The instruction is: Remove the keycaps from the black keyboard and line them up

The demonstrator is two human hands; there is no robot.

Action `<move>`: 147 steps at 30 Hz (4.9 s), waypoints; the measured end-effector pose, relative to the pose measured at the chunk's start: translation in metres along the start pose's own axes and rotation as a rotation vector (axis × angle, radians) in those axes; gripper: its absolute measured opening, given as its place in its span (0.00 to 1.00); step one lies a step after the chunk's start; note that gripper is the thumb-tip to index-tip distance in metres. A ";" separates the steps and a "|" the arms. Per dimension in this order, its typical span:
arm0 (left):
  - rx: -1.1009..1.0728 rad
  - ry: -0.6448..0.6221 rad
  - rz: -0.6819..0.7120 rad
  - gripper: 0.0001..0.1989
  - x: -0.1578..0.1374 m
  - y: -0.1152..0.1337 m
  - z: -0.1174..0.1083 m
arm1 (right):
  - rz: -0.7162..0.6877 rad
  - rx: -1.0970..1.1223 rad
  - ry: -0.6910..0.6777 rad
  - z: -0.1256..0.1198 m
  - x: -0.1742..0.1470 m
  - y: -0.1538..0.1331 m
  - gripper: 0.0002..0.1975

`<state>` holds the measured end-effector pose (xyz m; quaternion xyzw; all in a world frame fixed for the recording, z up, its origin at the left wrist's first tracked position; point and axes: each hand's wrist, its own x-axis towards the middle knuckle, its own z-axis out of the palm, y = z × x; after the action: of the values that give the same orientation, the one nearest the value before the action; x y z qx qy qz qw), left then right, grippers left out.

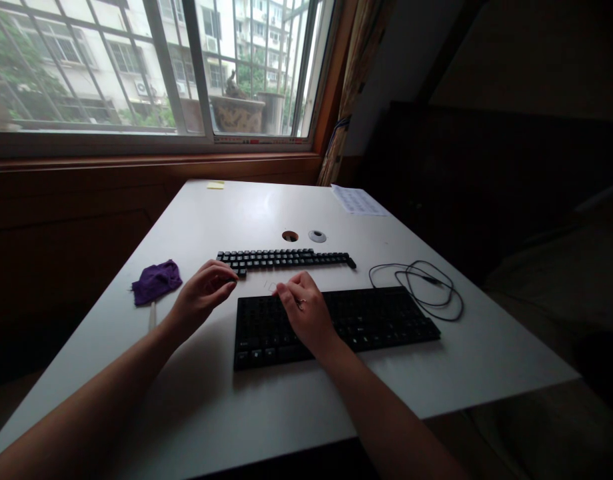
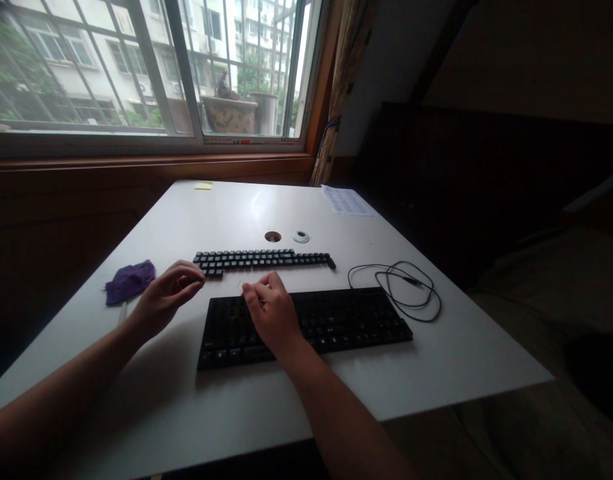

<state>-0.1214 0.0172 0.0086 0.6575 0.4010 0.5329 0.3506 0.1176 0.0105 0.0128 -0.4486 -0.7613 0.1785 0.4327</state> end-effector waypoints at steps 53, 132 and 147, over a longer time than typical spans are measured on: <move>0.032 -0.214 0.071 0.07 -0.004 0.002 0.006 | -0.280 -0.116 -0.050 0.000 -0.003 -0.005 0.10; 0.526 0.235 -0.163 0.11 0.009 -0.042 -0.034 | -0.138 -0.556 -0.481 0.041 0.064 0.026 0.17; 0.530 0.232 -0.162 0.10 0.009 -0.043 -0.034 | -0.137 -0.542 -0.479 0.043 0.065 0.027 0.17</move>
<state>-0.1599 0.0453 -0.0196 0.6268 0.6144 0.4517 0.1601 0.0820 0.0840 0.0035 -0.4404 -0.8890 0.0408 0.1185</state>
